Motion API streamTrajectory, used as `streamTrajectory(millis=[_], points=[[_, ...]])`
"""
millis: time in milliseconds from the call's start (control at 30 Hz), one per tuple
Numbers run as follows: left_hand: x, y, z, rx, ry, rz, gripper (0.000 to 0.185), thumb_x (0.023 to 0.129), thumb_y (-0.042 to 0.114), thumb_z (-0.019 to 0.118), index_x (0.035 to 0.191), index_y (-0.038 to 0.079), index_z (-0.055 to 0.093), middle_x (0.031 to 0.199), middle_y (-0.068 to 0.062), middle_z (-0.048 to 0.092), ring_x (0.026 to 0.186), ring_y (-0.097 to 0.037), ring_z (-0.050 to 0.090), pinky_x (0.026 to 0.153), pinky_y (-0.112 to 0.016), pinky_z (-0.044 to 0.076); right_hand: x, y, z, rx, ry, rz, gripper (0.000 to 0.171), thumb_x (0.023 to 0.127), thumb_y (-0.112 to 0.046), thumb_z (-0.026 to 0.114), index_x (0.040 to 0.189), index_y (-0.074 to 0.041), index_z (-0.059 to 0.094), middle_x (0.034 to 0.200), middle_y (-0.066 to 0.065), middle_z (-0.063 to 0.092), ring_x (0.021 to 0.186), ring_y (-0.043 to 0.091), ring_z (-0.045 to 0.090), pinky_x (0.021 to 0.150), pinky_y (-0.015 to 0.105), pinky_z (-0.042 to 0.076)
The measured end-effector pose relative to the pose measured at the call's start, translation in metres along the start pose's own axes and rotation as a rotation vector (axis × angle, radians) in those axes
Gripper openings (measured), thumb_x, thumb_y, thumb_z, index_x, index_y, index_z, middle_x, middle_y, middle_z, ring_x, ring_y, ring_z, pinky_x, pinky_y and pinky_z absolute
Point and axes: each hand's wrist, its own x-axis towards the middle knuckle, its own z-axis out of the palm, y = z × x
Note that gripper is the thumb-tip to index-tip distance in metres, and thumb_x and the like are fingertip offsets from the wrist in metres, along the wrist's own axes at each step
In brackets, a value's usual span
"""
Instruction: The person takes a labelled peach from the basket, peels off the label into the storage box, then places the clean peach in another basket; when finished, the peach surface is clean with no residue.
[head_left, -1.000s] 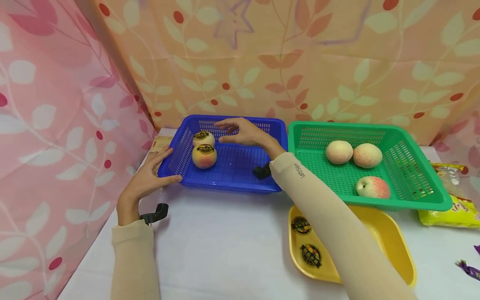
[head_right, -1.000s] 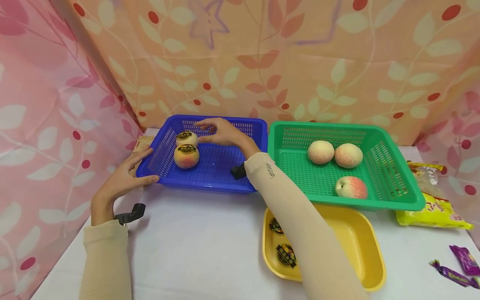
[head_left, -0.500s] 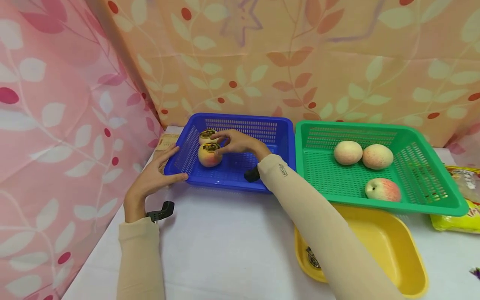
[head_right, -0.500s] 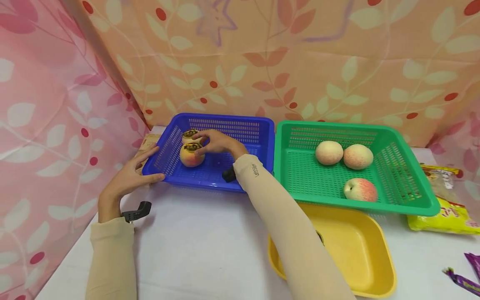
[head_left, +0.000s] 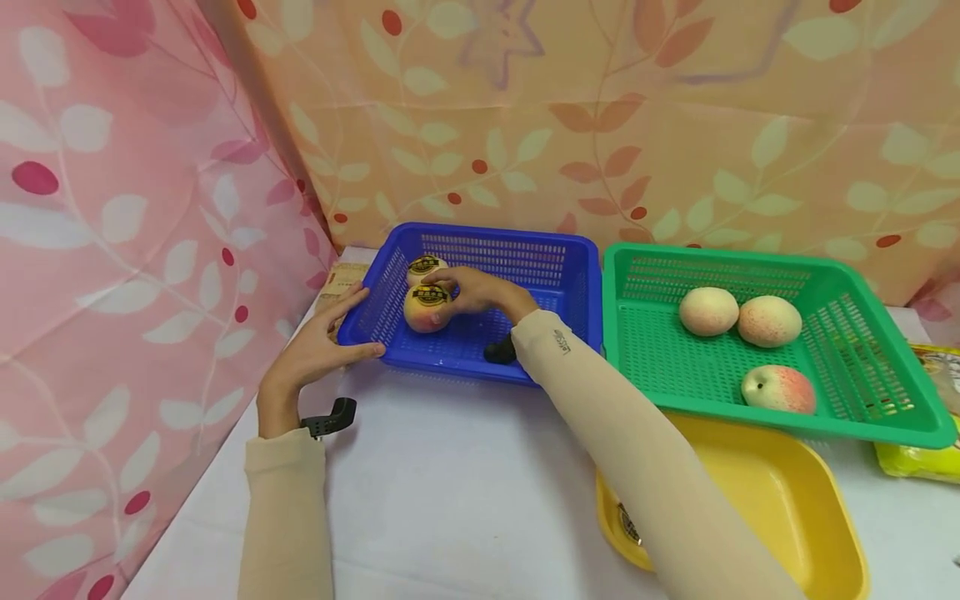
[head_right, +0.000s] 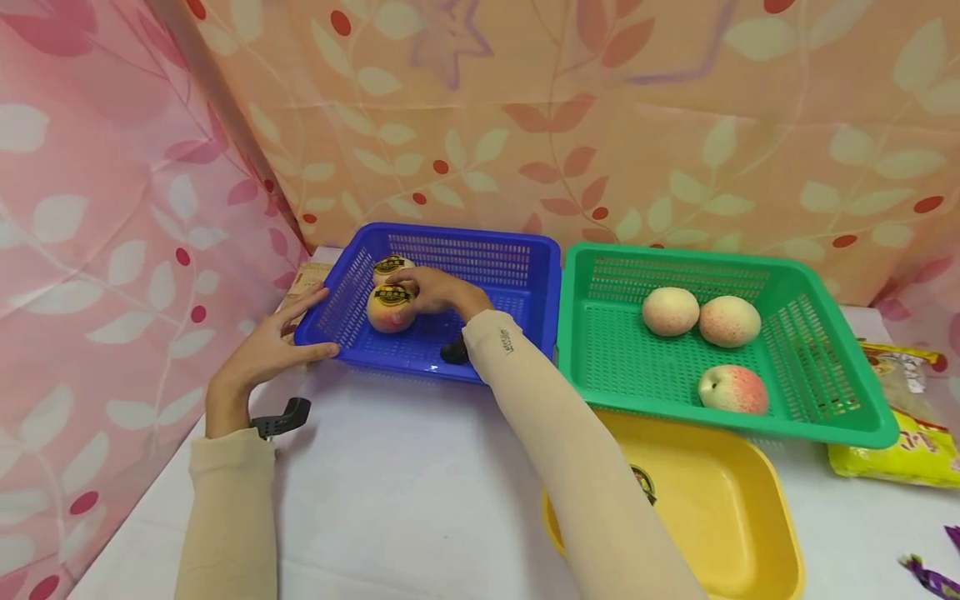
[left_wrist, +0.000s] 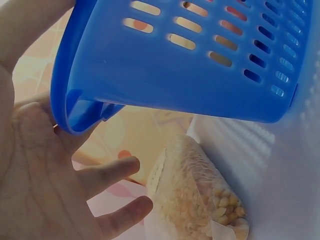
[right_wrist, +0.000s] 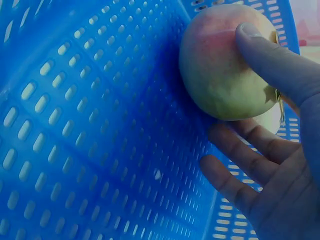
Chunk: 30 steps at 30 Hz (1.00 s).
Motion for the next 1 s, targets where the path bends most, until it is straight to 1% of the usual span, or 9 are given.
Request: streamTrajectory(millis=[167, 400, 567, 633, 700, 800, 900, 1000], points=[[0.002, 0.003, 0.003, 0.002, -0.004, -0.007, 0.095, 0.080, 0.052, 0.082, 0.159, 0.042, 0.030, 0.170, 0.019, 0.016, 0.159, -0.032, 0.012, 0.119, -0.074, 0.020, -0.004, 0.005, -0.002, 0.021, -0.001, 0.015, 0.069, 0.091, -0.027, 0.079, 0.152, -0.019, 0.048, 0.156, 0.011, 0.048, 0.147, 0.028, 0.042, 0.123, 0.044, 0.034], [0.002, 0.004, 0.007, -0.012, -0.015, -0.009, 0.094, 0.082, 0.046, 0.082, 0.159, 0.043, 0.028, 0.171, 0.016, 0.015, 0.159, -0.035, 0.013, 0.116, -0.075, 0.023, -0.013, 0.004, -0.010, 0.033, -0.020, 0.020, 0.068, 0.090, -0.026, 0.079, 0.151, -0.023, 0.050, 0.156, 0.008, 0.048, 0.145, 0.028, 0.043, 0.123, 0.045, 0.034], [0.001, 0.004, 0.007, -0.017, -0.008, 0.010, 0.094, 0.082, 0.045, 0.082, 0.159, 0.041, 0.029, 0.170, 0.018, 0.016, 0.158, -0.034, 0.016, 0.117, -0.072, 0.026, -0.026, -0.001, -0.025, 0.069, -0.012, 0.042, 0.066, 0.090, -0.023, 0.079, 0.150, -0.025, 0.051, 0.147, 0.008, 0.050, 0.135, 0.027, 0.045, 0.117, 0.046, 0.039], [0.001, 0.004, 0.006, -0.016, -0.003, 0.018, 0.093, 0.082, 0.047, 0.082, 0.159, 0.041, 0.030, 0.170, 0.019, 0.017, 0.158, -0.033, 0.018, 0.117, -0.071, 0.027, -0.032, -0.004, -0.033, 0.087, 0.007, 0.023, 0.065, 0.090, -0.022, 0.079, 0.149, -0.023, 0.052, 0.144, 0.008, 0.051, 0.131, 0.027, 0.047, 0.114, 0.045, 0.041], [0.001, 0.005, 0.005, -0.015, -0.004, 0.023, 0.093, 0.082, 0.048, 0.082, 0.159, 0.040, 0.029, 0.169, 0.020, 0.016, 0.157, -0.034, 0.020, 0.117, -0.070, 0.030, -0.040, -0.008, -0.042, 0.105, 0.030, -0.019, 0.064, 0.090, -0.021, 0.079, 0.148, -0.022, 0.053, 0.143, 0.005, 0.053, 0.127, 0.025, 0.048, 0.111, 0.043, 0.044], [0.000, 0.005, 0.003, -0.021, -0.005, 0.028, 0.094, 0.083, 0.047, 0.082, 0.160, 0.039, 0.029, 0.169, 0.020, 0.016, 0.156, -0.033, 0.021, 0.117, -0.068, 0.031, -0.053, -0.015, -0.055, 0.118, 0.059, -0.081, 0.063, 0.090, -0.020, 0.078, 0.148, -0.023, 0.052, 0.140, 0.003, 0.054, 0.124, 0.023, 0.050, 0.107, 0.040, 0.048], [-0.001, 0.003, 0.001, -0.021, -0.008, 0.024, 0.094, 0.083, 0.047, 0.082, 0.160, 0.039, 0.029, 0.169, 0.020, 0.016, 0.157, -0.033, 0.020, 0.117, -0.068, 0.031, -0.070, -0.024, -0.069, 0.116, 0.087, -0.125, 0.064, 0.091, -0.023, 0.078, 0.149, -0.024, 0.051, 0.135, 0.004, 0.054, 0.117, 0.024, 0.055, 0.102, 0.038, 0.050], [-0.002, 0.001, 0.000, -0.013, -0.009, 0.023, 0.094, 0.083, 0.047, 0.081, 0.160, 0.039, 0.028, 0.170, 0.018, 0.015, 0.156, -0.035, 0.021, 0.117, -0.068, 0.031, -0.087, -0.034, -0.081, 0.097, 0.121, -0.158, 0.067, 0.091, -0.025, 0.077, 0.151, -0.026, 0.048, 0.136, 0.005, 0.053, 0.111, 0.025, 0.058, 0.096, 0.037, 0.050]])
